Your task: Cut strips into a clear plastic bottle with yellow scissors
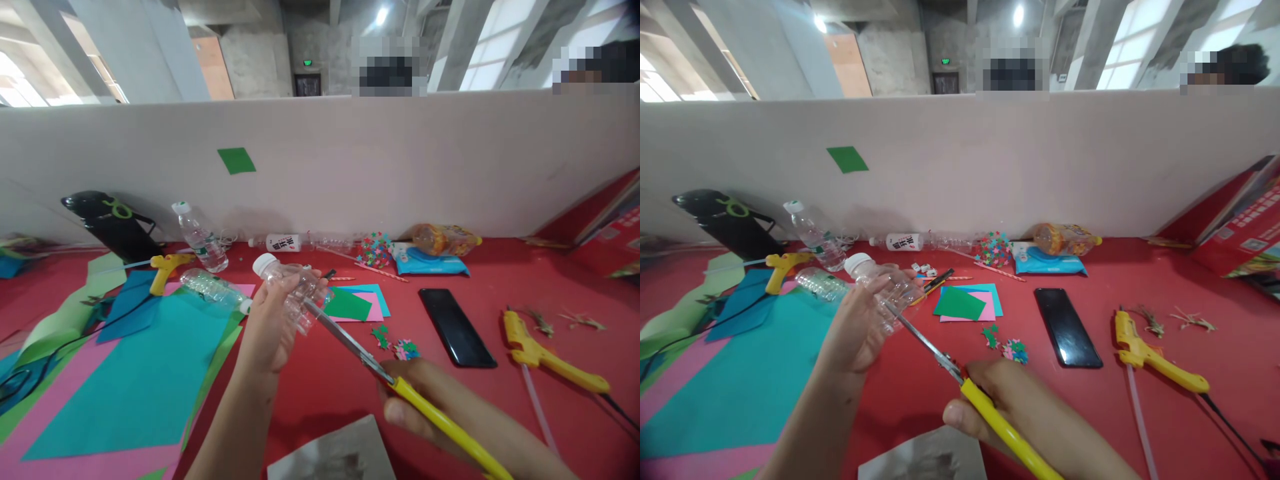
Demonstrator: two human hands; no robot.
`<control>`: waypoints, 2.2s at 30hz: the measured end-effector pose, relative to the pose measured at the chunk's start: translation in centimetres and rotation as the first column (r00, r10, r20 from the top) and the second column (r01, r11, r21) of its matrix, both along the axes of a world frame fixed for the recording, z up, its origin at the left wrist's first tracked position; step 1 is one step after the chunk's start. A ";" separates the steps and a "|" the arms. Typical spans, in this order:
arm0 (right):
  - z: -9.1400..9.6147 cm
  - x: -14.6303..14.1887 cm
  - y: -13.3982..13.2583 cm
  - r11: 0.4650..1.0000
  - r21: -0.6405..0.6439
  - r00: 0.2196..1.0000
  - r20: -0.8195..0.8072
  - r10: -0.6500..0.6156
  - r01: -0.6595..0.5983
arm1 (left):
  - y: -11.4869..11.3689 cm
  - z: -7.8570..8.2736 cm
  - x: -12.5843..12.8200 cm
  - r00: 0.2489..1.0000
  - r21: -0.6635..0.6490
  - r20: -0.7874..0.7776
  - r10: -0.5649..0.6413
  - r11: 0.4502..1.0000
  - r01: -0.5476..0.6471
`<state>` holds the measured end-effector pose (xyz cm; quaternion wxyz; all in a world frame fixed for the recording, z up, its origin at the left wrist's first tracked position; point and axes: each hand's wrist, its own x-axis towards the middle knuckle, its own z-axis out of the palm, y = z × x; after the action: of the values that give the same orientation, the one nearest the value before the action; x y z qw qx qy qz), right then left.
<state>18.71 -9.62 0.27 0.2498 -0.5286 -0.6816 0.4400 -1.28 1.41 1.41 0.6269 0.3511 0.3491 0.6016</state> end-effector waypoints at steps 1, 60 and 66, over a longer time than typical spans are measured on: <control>0.0 0.0 0.0 1.000 -0.001 1.000 -0.003 -0.010 0.010 | 0.0 0.0 0.0 1.000 0.005 -0.003 -0.002 1.000 0.002; -1.7 -1.9 1.0 0.998 -0.006 0.998 -0.008 0.060 -0.060 | 0.0 -0.1 -0.7 0.958 0.351 -0.283 -0.047 0.925 0.149; -0.5 -1.2 0.5 0.997 -0.026 0.996 -0.048 0.076 -0.078 | 0.0 0.0 -1.0 0.939 0.375 -0.343 -0.036 0.911 0.172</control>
<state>17.46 -9.13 -0.24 0.2412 -0.4949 -0.6891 0.4712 -2.23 1.36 1.37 0.5064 0.5852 0.2992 0.5583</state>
